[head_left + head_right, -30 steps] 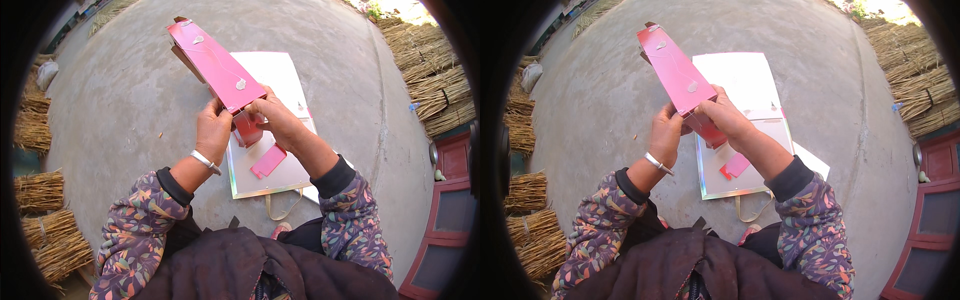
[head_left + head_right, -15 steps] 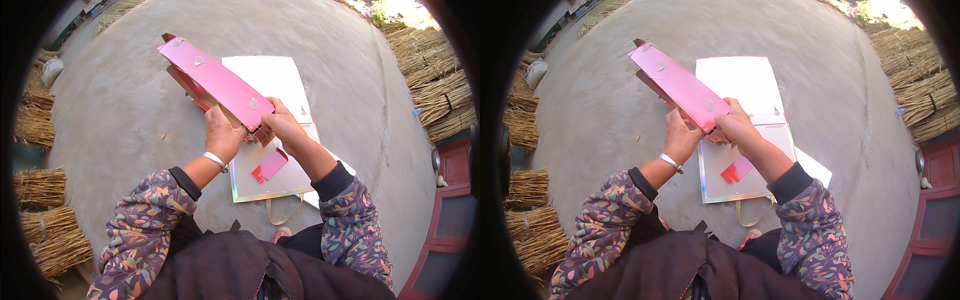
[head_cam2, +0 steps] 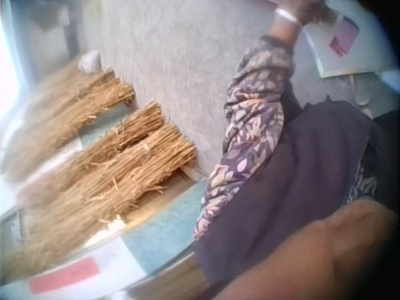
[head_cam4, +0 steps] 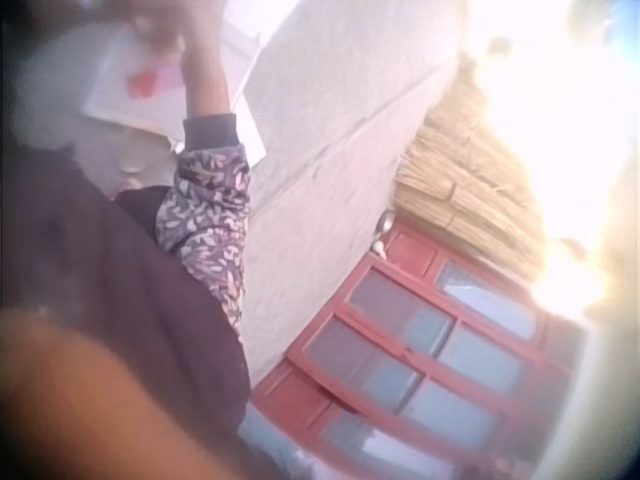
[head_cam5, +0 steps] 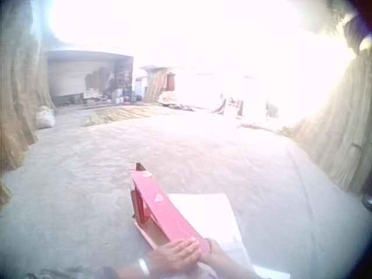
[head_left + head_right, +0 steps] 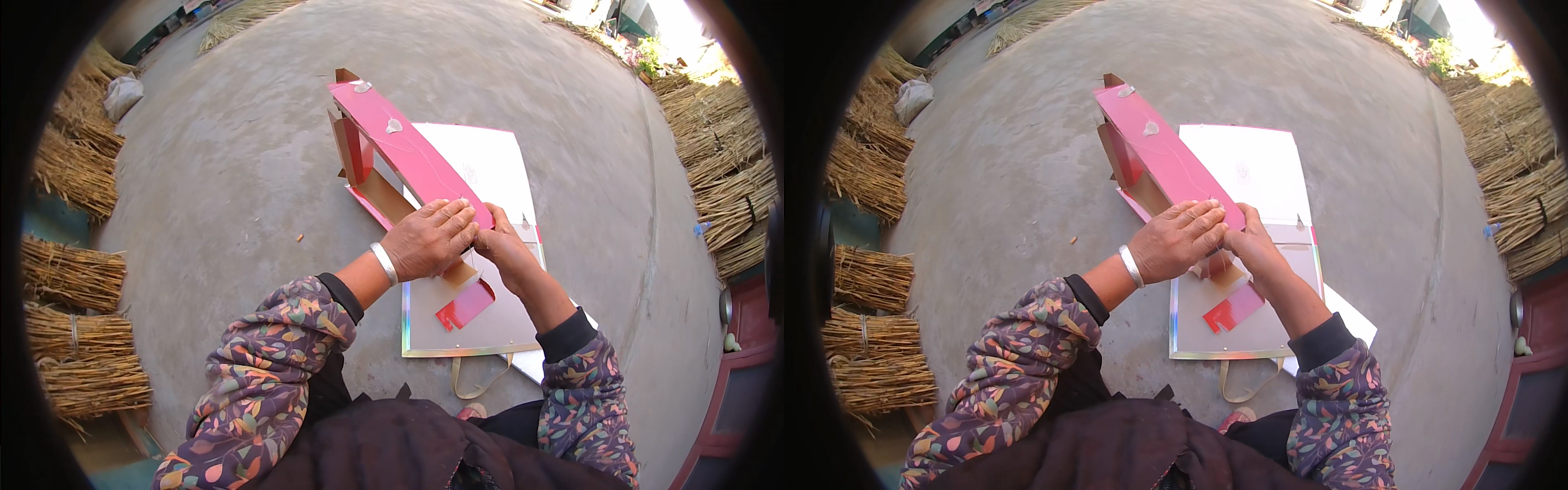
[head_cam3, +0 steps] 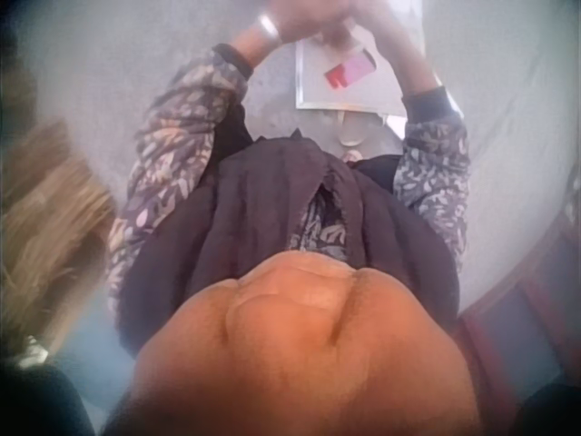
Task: The person sits on the ground and disassembles a red cardboard box by hand. They peel off the lid, separate the frame, and tear away colored paper layers from the cardboard structure.
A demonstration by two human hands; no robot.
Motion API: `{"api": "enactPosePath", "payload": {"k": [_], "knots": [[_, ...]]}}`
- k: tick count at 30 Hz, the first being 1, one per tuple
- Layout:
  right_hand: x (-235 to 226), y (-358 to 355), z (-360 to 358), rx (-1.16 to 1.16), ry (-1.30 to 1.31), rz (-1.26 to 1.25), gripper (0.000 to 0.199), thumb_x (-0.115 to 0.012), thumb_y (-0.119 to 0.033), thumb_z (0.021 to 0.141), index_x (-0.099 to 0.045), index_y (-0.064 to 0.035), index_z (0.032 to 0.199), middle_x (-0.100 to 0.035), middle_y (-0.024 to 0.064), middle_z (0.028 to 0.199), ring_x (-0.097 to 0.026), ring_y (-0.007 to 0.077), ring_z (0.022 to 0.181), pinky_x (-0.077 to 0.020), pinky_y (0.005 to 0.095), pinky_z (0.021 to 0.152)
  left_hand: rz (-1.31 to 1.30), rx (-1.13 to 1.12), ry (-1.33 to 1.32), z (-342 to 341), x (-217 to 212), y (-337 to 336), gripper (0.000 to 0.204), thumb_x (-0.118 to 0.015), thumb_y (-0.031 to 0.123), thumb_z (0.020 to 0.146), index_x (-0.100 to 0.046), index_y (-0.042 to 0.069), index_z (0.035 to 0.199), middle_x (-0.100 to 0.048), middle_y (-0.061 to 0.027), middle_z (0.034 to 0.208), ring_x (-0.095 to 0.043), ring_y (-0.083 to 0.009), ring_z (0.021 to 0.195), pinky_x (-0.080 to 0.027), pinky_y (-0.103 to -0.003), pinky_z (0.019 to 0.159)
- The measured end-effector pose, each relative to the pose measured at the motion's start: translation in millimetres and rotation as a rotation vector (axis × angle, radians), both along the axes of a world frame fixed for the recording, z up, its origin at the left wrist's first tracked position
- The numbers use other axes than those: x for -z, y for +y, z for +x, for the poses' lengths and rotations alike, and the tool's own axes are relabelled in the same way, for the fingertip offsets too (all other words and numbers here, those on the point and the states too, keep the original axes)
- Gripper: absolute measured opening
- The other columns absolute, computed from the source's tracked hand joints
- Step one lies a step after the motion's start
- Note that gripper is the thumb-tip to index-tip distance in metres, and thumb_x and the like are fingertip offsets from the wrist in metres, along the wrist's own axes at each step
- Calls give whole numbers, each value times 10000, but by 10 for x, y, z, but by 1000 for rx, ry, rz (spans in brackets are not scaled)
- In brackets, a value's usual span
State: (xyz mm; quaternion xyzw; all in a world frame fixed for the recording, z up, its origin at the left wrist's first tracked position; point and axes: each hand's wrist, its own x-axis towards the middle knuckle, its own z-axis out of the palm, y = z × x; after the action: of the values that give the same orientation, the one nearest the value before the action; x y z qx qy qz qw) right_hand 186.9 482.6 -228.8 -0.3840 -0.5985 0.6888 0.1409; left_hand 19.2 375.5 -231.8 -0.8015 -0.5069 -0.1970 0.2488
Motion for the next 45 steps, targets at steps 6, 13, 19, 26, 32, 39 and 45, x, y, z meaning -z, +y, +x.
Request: {"api": "enactPosePath", "payload": {"k": [6, 13, 19, 26, 32, 39, 45], "knots": [[-21, -24, 36, -42, 81, -94, 696, -525, -100, 919, -280, -44, 1568, -567, 108, 1251, -615, 191, 1092, -515, 388, 993, 81, 20, 35, 13, -1, 61, 280, -658, 178, 887, -680, 41, 1130, -710, -138, 1213, -687, -299, 1170, -538, -425, 1011], [-42, -89, 54, -48, 97, -126, 649, -468, -60, 912, -313, -58, 1542, -483, 118, 1377, -539, 201, 1231, -492, 462, 1036, 65, -78, 23, 114, 46, 51, 218, -693, 189, 842, -670, 55, 1013, -733, -92, 1022, -720, -242, 986, -567, -378, 866], [29, -118, -34, -55, 134, -159, 590, -468, -176, 948, -348, -103, 1521, -437, 106, 1436, -429, 205, 1353, -394, 447, 1124, -69, -209, -67, 92, 96, 107, 181, -679, 141, 819, -684, 54, 978, -677, -66, 844, -684, -224, 801, -538, -362, 689], [69, -193, -54, -75, 161, -195, 603, -506, -404, 1024, -335, -164, 1549, -447, 58, 1460, -371, 195, 1450, -314, 456, 1179, -173, -259, -68, 67, 18, 66, 114, -701, 144, 804, -678, 72, 889, -690, -52, 789, -695, -224, 707, -541, -351, 592], [110, -181, -21, -124, 204, -161, 671, -526, -455, 1033, -290, -173, 1594, -405, 46, 1525, -339, 202, 1477, -277, 489, 1203, -180, -290, -112, 66, -105, 34, 132, -722, 176, 800, -689, 92, 895, -698, -42, 808, -701, -222, 720, -551, -345, 601], [144, -242, 15, -256, 250, -97, 776, -566, -515, 1023, -219, -192, 1637, -339, 53, 1627, -311, 233, 1520, -294, 524, 1226, -281, -288, -81, 52, -208, -8, 140, -733, 223, 805, -720, 124, 904, -699, -20, 873, -694, -204, 819, -567, -340, 659], [126, -270, -18, -290, 332, -205, 689, -559, -229, 942, -317, -118, 1577, -443, 95, 1521, -430, 199, 1395, -344, 397, 1160, -467, -293, -177, 76, -239, -104, 200, -700, 214, 839, -729, 108, 1007, -695, -59, 995, -668, -243, 984, -572, -356, 802]]}}
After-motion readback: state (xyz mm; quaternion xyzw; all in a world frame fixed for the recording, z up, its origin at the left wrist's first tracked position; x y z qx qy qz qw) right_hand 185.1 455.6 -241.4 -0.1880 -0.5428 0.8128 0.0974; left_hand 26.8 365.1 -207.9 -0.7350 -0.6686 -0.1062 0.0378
